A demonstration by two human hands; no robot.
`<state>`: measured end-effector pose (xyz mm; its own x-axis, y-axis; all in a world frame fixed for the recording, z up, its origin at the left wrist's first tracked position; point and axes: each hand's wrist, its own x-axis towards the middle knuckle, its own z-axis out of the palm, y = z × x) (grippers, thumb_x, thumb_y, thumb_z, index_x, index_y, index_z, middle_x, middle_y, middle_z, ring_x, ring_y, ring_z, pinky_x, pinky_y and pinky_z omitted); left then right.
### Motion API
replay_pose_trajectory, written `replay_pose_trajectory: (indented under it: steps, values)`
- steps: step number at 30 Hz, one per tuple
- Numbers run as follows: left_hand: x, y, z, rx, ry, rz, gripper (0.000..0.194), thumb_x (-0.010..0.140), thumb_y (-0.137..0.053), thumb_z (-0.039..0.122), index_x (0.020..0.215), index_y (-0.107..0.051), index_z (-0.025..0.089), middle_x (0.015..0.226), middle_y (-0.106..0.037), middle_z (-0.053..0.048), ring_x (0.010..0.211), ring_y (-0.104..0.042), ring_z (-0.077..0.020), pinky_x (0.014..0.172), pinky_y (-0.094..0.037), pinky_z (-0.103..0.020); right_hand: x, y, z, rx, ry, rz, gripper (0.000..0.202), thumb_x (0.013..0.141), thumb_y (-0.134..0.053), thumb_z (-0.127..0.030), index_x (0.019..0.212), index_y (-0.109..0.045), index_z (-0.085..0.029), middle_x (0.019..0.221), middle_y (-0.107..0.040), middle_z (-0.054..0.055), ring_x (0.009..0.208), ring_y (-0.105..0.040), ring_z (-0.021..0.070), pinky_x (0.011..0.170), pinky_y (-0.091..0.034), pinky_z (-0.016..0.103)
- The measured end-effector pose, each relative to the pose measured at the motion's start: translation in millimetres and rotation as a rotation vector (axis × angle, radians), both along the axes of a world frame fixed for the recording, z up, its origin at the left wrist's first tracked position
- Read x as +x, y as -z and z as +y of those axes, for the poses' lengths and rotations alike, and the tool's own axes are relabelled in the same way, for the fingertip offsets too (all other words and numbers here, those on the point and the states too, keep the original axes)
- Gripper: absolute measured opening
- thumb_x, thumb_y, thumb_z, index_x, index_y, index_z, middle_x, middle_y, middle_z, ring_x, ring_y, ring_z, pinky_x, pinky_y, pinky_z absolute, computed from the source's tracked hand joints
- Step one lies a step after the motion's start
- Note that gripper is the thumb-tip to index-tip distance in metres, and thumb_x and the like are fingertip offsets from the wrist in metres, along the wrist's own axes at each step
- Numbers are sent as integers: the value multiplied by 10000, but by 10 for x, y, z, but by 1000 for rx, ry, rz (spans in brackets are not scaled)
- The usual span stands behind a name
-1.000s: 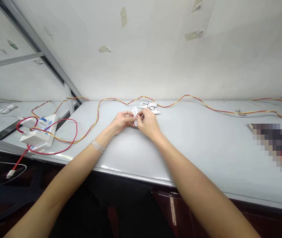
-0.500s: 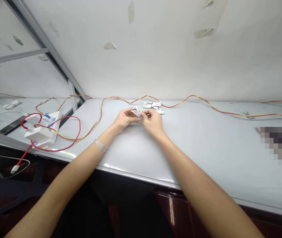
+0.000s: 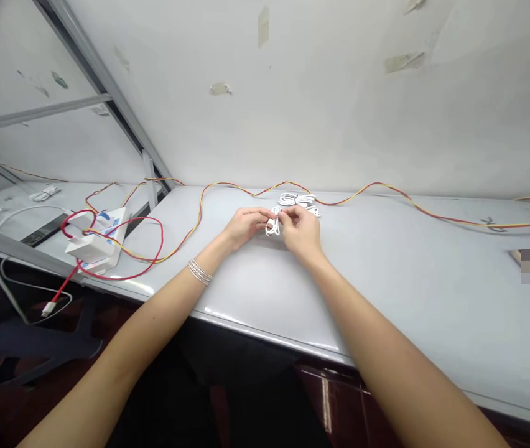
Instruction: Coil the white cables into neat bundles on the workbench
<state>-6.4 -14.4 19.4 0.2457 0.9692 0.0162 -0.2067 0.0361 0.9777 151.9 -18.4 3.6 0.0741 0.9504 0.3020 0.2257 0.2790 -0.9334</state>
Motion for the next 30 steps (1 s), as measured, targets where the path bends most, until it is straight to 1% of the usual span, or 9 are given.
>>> replay_pose_trajectory:
  steps: [4,7,10,13,15,20,23,27,30]
  values:
    - [-19,-33,2,-129,-15,-76,139,784,-778,179,813,-653,126,766,-721,-42,720,-683,-141,818,-542,-337,-15,39,7,92,-33,-4,223,810,-615,-420,804,-641,-198,816,-704,75,750,-651,224,742,-515,397]
    - [-36,-42,-3,-198,67,-39,195,768,-822,200,823,-660,105,735,-713,-66,670,-670,-148,779,-537,-348,-24,50,5,131,-27,-20,207,805,-608,-406,791,-635,-201,824,-705,77,771,-657,228,756,-517,398]
    - [-44,-23,11,-181,60,-51,236,730,-846,160,897,-695,90,795,-729,-76,722,-681,-156,821,-537,-355,-26,37,-5,125,-12,-31,195,799,-615,-395,788,-643,-203,832,-710,81,774,-665,230,741,-517,390]
    - [-51,13,42,-140,-20,-76,478,612,-905,113,1032,-675,128,853,-741,-45,777,-692,-165,866,-535,-375,-33,15,-16,96,-12,-15,200,795,-617,-397,774,-644,-201,822,-710,79,743,-654,218,706,-510,373]
    - [-56,32,55,-60,-41,-52,556,551,-926,128,1053,-687,137,886,-744,-46,803,-687,-173,865,-536,-385,-39,6,-18,68,-16,7,213,790,-626,-408,776,-649,-196,819,-710,75,741,-647,214,706,-503,367]
    - [-48,46,48,136,-37,29,412,523,-919,198,888,-737,147,885,-732,-42,835,-665,-168,873,-544,-377,-42,-1,1,5,-27,49,233,763,-658,-422,762,-651,-189,796,-702,75,741,-632,208,697,-483,351]
    - [-42,50,50,228,-67,59,309,536,-897,186,802,-742,159,829,-712,-24,831,-651,-166,898,-529,-376,-41,-14,1,-38,-66,75,262,752,-675,-447,734,-641,-188,742,-675,64,670,-585,182,641,-448,324]
    - [-66,65,79,417,-152,196,140,592,-827,129,712,-780,185,871,-708,-41,928,-644,-185,978,-493,-368,-46,-32,-17,-109,-102,112,260,745,-685,-438,729,-650,-181,684,-627,29,597,-499,140,601,-409,299]
    - [-79,75,85,406,-172,239,152,614,-762,77,712,-794,189,943,-691,-51,942,-636,-178,933,-508,-349,-45,-28,-17,-144,-100,138,209,753,-687,-391,738,-665,-184,686,-621,21,601,-494,136,601,-423,295]
